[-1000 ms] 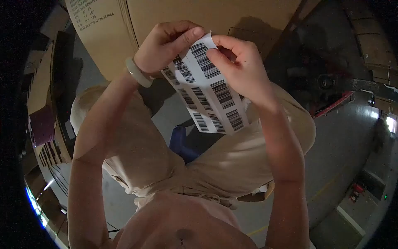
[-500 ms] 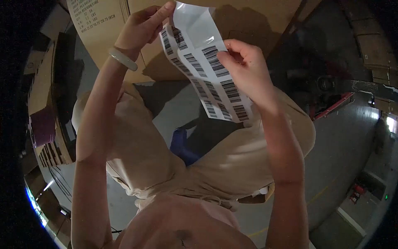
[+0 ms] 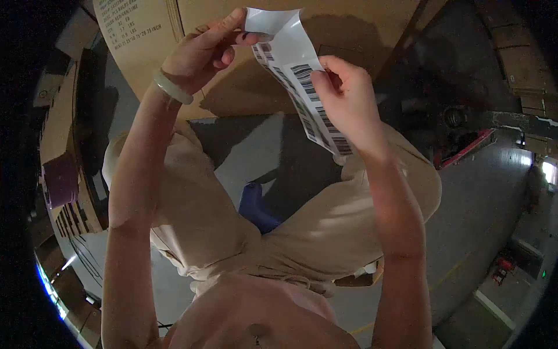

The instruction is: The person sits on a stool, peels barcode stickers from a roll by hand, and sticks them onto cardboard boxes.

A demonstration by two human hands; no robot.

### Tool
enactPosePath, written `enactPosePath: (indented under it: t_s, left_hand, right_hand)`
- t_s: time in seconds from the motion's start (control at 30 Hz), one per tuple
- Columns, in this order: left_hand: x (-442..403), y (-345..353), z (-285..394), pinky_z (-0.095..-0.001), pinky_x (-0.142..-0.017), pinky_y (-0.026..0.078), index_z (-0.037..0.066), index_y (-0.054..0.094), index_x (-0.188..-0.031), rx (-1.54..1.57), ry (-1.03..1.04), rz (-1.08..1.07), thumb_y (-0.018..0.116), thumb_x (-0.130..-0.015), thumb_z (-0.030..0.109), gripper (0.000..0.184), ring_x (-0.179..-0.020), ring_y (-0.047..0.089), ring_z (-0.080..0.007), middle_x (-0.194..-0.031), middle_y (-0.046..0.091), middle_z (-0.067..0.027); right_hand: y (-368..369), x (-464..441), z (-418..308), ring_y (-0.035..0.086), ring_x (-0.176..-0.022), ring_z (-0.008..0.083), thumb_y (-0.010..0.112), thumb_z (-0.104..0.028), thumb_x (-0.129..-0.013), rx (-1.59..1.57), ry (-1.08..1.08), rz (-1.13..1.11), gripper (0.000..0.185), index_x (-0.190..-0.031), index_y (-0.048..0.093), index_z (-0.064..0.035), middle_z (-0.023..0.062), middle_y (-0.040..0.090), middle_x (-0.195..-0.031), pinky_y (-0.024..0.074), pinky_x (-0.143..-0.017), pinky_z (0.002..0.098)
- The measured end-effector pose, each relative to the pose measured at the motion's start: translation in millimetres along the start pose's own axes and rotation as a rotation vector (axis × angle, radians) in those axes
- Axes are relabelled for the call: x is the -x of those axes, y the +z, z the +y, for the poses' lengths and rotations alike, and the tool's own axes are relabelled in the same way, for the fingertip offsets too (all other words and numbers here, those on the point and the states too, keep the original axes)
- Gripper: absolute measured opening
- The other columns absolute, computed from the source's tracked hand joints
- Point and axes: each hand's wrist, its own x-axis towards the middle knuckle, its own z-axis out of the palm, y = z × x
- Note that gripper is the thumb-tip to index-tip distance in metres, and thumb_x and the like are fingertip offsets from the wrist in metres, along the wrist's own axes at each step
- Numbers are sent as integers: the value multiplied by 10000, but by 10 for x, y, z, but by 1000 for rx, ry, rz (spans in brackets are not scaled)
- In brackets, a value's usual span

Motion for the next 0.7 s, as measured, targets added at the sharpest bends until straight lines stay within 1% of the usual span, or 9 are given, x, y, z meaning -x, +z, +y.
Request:
enactPosePath:
  t_s: [0.03,0.07,0.13,0.17,0.23,0.27,0.33,0.53,0.7]
  left_hand:
    - [35,-16,7,-165,-453,320,100,588,-832,13,-7,-13,545,-870,348,255,-481,407,-21,-601,516,47]
    - [67,-38,16,-163,-447,315,104,588,-826,32,-11,-27,543,-871,353,257,-474,401,-19,-597,512,51]
    - [126,-78,25,-158,-436,304,112,587,-814,69,-20,-44,538,-873,363,262,-461,389,-14,-591,505,58]
    - [163,-92,31,-156,-431,298,116,587,-808,88,-20,-48,536,-874,368,265,-454,383,-12,-588,502,62]
    - [203,-112,31,-151,-420,287,125,586,-797,125,-30,-50,531,-875,378,271,-441,371,-7,-581,494,70]
    - [231,-102,23,-148,-414,281,129,585,-791,150,-30,-50,529,-876,383,274,-435,365,-5,-578,491,74]
    - [242,-100,13,-146,-396,255,148,565,-768,169,-57,-47,526,-878,381,260,-407,340,-5,-563,479,80]
    - [259,-43,76,-141,-462,324,120,554,-922,216,-6,-115,462,-904,380,276,-551,438,-18,-767,541,34]
    - [195,18,141,-136,-516,381,96,545,-1050,281,38,-190,409,-926,379,336,-670,520,-29,-937,594,-5]
  right_hand:
    - [18,22,6,520,-624,60,538,-53,-832,71,-35,27,138,-936,595,18,33,596,-704,416,-558,220]
    - [49,41,0,520,-624,60,538,-53,-832,71,-36,30,138,-936,595,18,33,596,-704,416,-558,220]
    - [114,76,-8,517,-600,87,548,-56,-818,130,-98,124,136,-924,595,14,74,589,-693,414,-552,235]
    - [140,104,-15,517,-600,87,548,-56,-818,131,-101,128,136,-924,595,14,74,589,-693,414,-552,235]
    - [153,115,-5,533,-589,129,553,-48,-803,181,-161,170,134,-913,596,15,109,594,-708,425,-554,253]
    - [160,118,-7,533,-589,129,553,-48,-803,181,-161,172,134,-913,596,15,109,594,-708,425,-554,253]
    - [165,118,-5,558,-604,168,553,-38,-792,190,-149,209,133,-907,597,13,129,606,-743,440,-568,272]
    - [141,124,-44,590,-655,195,550,-25,-786,260,-176,240,139,-912,597,9,133,607,-780,457,-593,290]
    - [56,80,-62,589,-653,210,548,-19,-789,305,-216,251,133,-909,599,7,130,606,-776,457,-591,290]
